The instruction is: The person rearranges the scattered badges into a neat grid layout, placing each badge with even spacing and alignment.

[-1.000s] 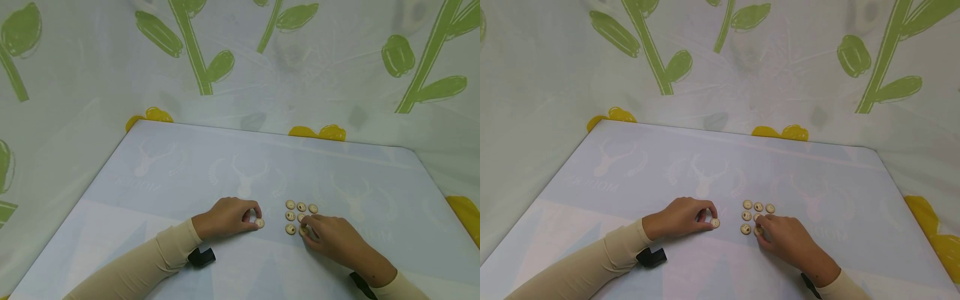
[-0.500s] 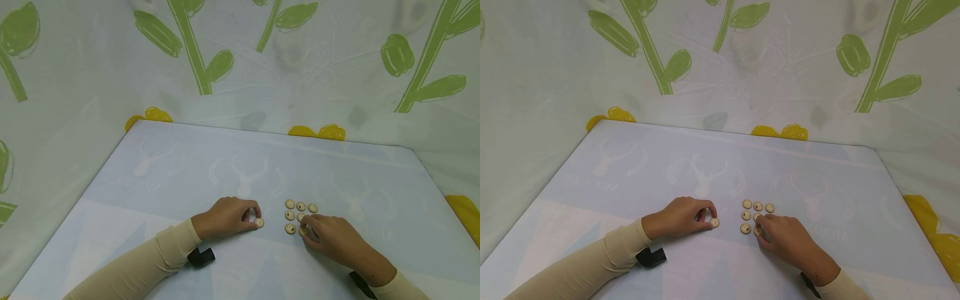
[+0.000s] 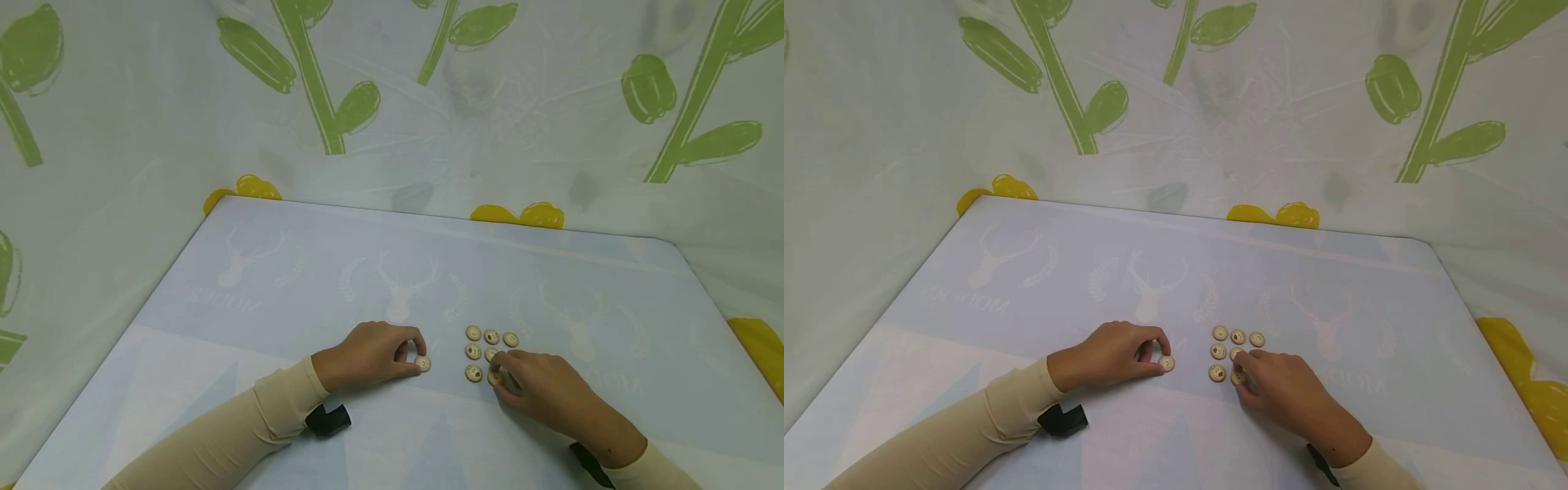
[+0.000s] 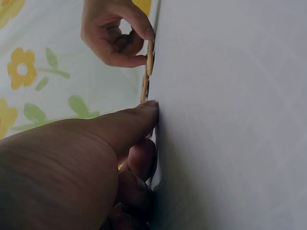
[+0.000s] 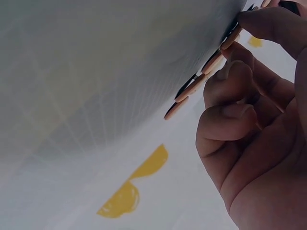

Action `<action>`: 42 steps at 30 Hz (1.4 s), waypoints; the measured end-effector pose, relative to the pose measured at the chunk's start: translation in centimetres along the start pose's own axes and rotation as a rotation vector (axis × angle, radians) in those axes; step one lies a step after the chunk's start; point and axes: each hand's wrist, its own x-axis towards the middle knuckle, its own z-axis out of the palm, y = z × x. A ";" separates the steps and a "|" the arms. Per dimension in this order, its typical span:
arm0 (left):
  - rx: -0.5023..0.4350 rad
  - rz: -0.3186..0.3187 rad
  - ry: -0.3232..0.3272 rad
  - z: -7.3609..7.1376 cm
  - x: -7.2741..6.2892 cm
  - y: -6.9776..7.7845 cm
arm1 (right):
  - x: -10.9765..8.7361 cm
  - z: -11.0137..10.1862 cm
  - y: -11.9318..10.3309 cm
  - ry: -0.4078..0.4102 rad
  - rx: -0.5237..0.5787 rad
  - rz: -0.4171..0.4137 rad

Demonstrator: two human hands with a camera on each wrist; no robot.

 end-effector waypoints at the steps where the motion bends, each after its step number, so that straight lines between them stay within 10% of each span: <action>1: 0.000 -0.002 -0.001 0.0 0.0 0.0 | 0.0 0.0 0.0 -0.005 0.003 0.005; 42: 0.026 -0.012 0.014 0.2 0.2 0.4 | -0.1 -0.6 4.1 0.006 0.102 0.173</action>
